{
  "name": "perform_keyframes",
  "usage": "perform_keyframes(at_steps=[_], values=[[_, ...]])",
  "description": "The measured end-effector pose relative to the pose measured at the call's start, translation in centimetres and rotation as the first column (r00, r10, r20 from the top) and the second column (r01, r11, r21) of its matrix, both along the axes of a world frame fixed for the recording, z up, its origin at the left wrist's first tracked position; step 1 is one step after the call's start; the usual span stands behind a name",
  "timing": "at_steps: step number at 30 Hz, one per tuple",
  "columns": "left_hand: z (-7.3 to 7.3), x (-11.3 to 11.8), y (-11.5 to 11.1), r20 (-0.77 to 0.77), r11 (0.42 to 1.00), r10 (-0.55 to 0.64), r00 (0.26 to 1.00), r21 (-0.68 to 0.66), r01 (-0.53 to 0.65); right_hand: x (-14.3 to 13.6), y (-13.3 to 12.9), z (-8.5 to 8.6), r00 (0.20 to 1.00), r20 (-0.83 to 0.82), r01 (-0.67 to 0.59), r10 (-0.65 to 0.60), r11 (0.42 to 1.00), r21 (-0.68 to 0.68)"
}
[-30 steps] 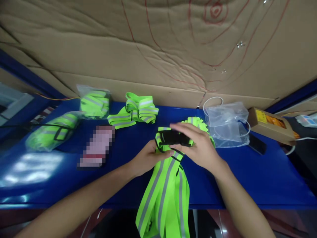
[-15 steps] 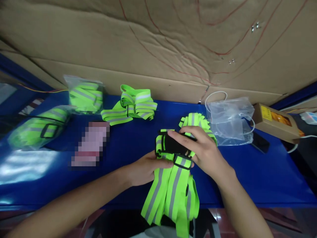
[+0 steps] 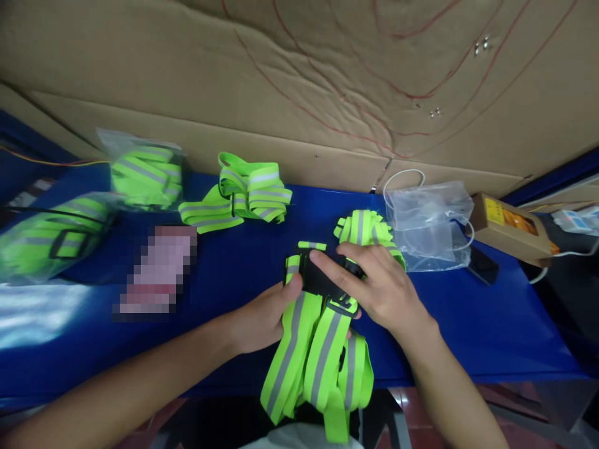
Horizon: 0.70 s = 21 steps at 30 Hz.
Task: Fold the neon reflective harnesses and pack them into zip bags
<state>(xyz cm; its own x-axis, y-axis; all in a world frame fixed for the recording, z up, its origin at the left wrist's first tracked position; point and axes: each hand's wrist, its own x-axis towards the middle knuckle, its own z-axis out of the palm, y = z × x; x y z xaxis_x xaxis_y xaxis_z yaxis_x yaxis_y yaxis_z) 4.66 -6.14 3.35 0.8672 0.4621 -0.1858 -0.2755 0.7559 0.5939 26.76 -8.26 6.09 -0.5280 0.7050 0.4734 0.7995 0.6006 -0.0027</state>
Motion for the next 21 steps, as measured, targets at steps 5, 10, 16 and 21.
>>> perform_keyframes(at_steps=[5, 10, 16, 21], values=[[-0.2, 0.2, 0.3, -0.108, 0.995, 0.071, 0.992, -0.068, -0.078, -0.4, 0.3, 0.6, 0.988, -0.154, -0.053, 0.030, 0.988, -0.147], [0.0, 0.2, 0.5, -0.208, 0.988, 0.128, 0.970, -0.058, -0.143, -0.7, 0.7, 1.8, 0.954, -0.300, -0.126, 0.011, 0.921, -0.368], [0.2, 0.4, 0.1, -0.107, 0.998, 0.040, 0.994, -0.041, -0.044, -1.4, 0.4, 0.3, 0.972, -0.231, 0.030, -0.054, 0.994, -0.103], [0.0, 0.6, 0.0, -0.076, 0.996, 0.061, 0.995, 0.075, -0.055, -1.7, 0.8, 0.2, 0.984, -0.157, 0.064, -0.079, 0.993, -0.099]])
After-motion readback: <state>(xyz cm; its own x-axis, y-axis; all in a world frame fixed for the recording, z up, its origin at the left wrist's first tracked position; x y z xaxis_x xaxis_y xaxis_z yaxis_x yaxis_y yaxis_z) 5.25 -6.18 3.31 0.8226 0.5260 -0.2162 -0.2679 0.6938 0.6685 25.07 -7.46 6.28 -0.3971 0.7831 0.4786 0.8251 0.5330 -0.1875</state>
